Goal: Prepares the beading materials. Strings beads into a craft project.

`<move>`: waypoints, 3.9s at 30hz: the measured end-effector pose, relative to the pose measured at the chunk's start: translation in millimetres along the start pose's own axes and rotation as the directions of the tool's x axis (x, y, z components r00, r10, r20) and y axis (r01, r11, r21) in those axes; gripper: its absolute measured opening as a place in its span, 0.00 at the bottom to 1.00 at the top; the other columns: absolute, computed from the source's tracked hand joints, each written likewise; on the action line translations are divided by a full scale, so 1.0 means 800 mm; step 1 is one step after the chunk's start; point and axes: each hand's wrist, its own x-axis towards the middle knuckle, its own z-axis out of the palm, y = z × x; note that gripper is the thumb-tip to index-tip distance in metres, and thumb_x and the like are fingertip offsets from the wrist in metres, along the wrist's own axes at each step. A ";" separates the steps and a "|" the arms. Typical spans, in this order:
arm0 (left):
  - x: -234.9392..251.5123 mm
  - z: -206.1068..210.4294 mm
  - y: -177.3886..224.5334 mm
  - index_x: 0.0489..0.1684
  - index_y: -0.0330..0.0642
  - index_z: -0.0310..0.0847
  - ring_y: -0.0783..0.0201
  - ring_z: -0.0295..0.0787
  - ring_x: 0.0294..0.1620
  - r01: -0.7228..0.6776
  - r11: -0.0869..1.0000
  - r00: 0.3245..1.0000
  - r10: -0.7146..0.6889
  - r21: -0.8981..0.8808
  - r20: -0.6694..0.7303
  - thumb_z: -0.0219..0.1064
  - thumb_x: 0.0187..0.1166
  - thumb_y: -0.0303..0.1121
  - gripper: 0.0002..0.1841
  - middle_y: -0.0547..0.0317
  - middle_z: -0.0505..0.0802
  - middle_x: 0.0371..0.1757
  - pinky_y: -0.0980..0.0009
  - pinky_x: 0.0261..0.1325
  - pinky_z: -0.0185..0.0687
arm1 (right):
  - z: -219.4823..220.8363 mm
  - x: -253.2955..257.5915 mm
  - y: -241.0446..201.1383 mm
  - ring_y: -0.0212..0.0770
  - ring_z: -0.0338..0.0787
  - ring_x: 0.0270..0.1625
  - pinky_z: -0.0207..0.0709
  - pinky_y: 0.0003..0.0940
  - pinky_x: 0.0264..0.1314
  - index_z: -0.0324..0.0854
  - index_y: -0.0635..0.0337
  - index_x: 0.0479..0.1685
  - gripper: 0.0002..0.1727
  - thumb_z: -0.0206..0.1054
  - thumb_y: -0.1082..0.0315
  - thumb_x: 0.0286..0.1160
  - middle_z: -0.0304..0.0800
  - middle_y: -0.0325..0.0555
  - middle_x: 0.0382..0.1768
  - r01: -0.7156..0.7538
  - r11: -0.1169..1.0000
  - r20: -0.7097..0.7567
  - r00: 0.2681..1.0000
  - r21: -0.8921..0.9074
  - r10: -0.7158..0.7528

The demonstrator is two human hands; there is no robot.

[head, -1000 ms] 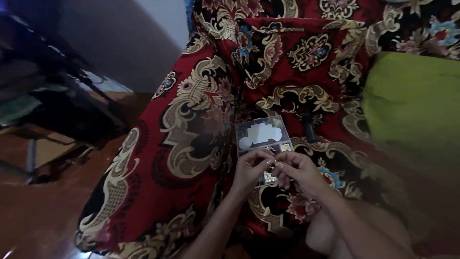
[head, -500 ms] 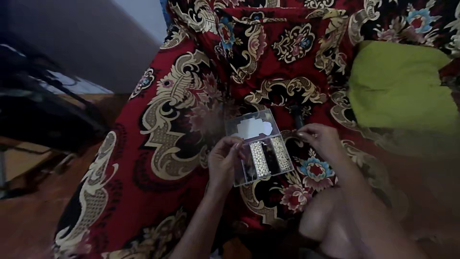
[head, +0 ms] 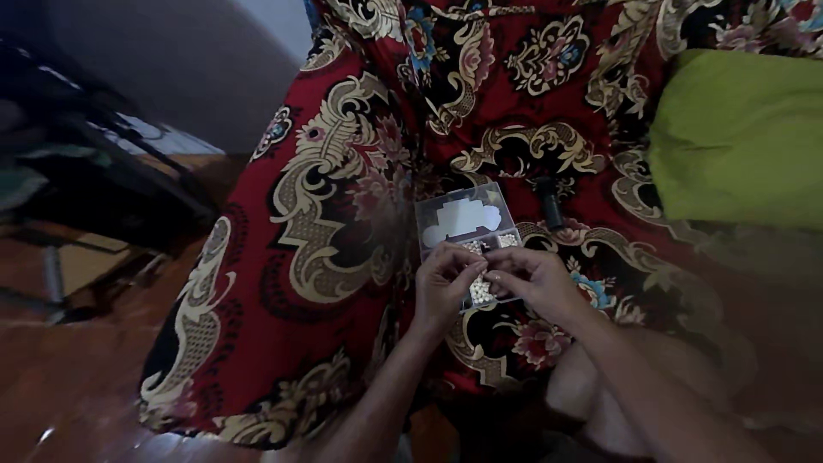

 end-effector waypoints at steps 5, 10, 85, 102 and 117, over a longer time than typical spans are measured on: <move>0.003 -0.003 -0.015 0.40 0.40 0.92 0.79 0.84 0.36 0.042 0.985 0.998 -0.049 0.167 0.038 0.73 0.76 0.31 0.05 0.63 0.91 0.43 0.83 0.40 0.82 | -0.011 0.004 0.006 0.22 0.90 0.28 0.86 0.18 0.35 0.91 0.63 0.43 0.07 0.70 0.68 0.78 0.93 0.34 0.29 -0.064 0.994 -0.072 0.996 -0.091 0.057; 0.003 -0.008 -0.015 0.48 0.42 0.94 0.49 0.92 0.55 -0.062 0.736 0.971 -0.112 0.674 0.212 0.68 0.80 0.31 0.09 0.47 0.94 0.50 0.51 0.62 0.85 | -0.016 0.007 0.007 0.24 0.89 0.26 0.85 0.19 0.33 0.90 0.63 0.46 0.08 0.69 0.68 0.78 0.92 0.36 0.28 -0.100 0.982 -0.137 0.987 -0.159 0.078; 0.008 -0.001 -0.004 0.45 0.41 0.82 0.68 0.92 0.43 0.629 0.614 0.778 -0.484 -0.477 0.401 0.52 0.89 0.24 0.11 0.63 0.93 0.42 0.67 0.55 0.88 | 0.009 -0.001 0.007 0.24 0.88 0.20 0.84 0.19 0.24 0.86 0.58 0.35 0.03 0.69 0.69 0.74 0.91 0.32 0.23 -0.092 0.996 -0.099 0.991 -0.009 0.090; 0.008 -0.002 -0.008 0.46 0.39 0.83 0.67 0.93 0.44 0.615 0.639 0.787 -0.469 -0.462 0.400 0.54 0.88 0.24 0.10 0.62 0.94 0.43 0.66 0.56 0.89 | 0.008 -0.002 0.005 0.26 0.88 0.20 0.85 0.21 0.23 0.85 0.58 0.36 0.04 0.68 0.69 0.76 0.92 0.33 0.23 -0.105 0.994 -0.117 0.987 0.017 0.107; 0.008 -0.002 -0.008 0.47 0.39 0.83 0.67 0.93 0.44 0.618 0.621 0.786 -0.476 -0.481 0.395 0.53 0.88 0.24 0.10 0.61 0.94 0.43 0.66 0.57 0.89 | 0.008 -0.001 0.005 0.26 0.89 0.20 0.84 0.20 0.23 0.85 0.58 0.36 0.04 0.68 0.69 0.76 0.92 0.33 0.23 -0.095 0.995 -0.124 0.987 0.020 0.097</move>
